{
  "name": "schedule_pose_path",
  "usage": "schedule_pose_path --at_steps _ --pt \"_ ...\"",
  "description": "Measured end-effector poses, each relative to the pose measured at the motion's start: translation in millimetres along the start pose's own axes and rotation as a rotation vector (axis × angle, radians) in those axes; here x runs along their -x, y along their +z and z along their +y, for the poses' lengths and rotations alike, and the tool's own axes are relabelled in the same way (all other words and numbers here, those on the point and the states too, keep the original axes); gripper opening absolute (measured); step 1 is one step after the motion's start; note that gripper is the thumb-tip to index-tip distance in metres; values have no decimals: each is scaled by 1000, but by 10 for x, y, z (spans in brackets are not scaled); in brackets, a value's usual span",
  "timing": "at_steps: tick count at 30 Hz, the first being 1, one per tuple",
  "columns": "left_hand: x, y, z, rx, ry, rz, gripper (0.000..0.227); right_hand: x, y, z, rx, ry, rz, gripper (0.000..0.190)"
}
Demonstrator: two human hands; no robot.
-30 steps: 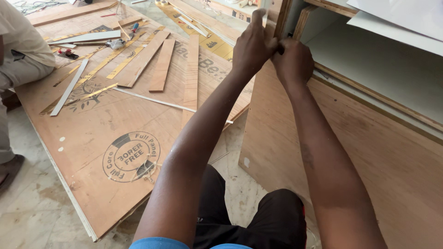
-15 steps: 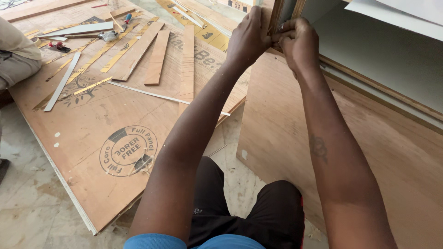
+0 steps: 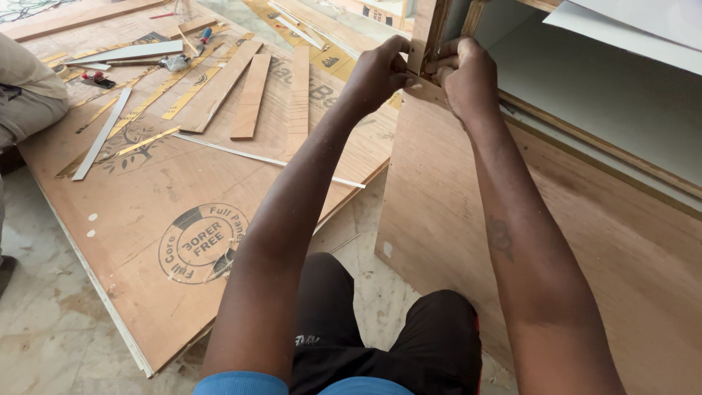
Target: The person holds a white plastic strip, then kneels to apply a thin wooden edge band to the corner of a wooden cabinet frame. They press the strip along the edge and smooth it down by hand.
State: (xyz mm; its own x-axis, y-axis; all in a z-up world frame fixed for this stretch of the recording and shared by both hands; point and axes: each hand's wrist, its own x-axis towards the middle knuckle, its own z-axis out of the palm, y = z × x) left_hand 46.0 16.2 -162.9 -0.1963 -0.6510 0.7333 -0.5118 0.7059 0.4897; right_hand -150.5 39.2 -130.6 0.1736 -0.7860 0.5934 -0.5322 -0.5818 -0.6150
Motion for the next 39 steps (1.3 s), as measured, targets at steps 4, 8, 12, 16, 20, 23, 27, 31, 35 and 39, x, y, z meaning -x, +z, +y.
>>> schedule_pose_path --at_steps 4,8,12,16,20,23,27,31,35,39 --pt "-58 -36 65 48 -108 -9 27 -10 6 -1 -13 7 0 26" --pt "-111 -67 56 105 -136 -43 25 0 -9 -69 -15 46 -11 25" --pt "-146 -58 26 55 -110 -40 25 34 -32 -142 -25 82 -30 25" --pt "-171 -76 12 77 -95 -47 26 39 -27 -160 0 60 -22 23" --pt "-191 -116 21 88 -97 -83 27 36 -26 -171 19 84 -9 23" --pt "-201 -107 27 132 -130 -91 28 27 -21 -165 9 89 0 23" --pt "-186 -123 9 116 -93 -91 21 20 -3 -122 3 76 -2 24" --pt "-216 -178 42 90 -122 -173 17 13 -5 -82 -24 33 0 26" --pt "-254 -219 39 64 -142 -242 12 3 -7 -100 -36 69 -14 26" --pt "-234 -153 -18 -12 -70 -183 12 -4 11 -93 -13 56 -1 24"
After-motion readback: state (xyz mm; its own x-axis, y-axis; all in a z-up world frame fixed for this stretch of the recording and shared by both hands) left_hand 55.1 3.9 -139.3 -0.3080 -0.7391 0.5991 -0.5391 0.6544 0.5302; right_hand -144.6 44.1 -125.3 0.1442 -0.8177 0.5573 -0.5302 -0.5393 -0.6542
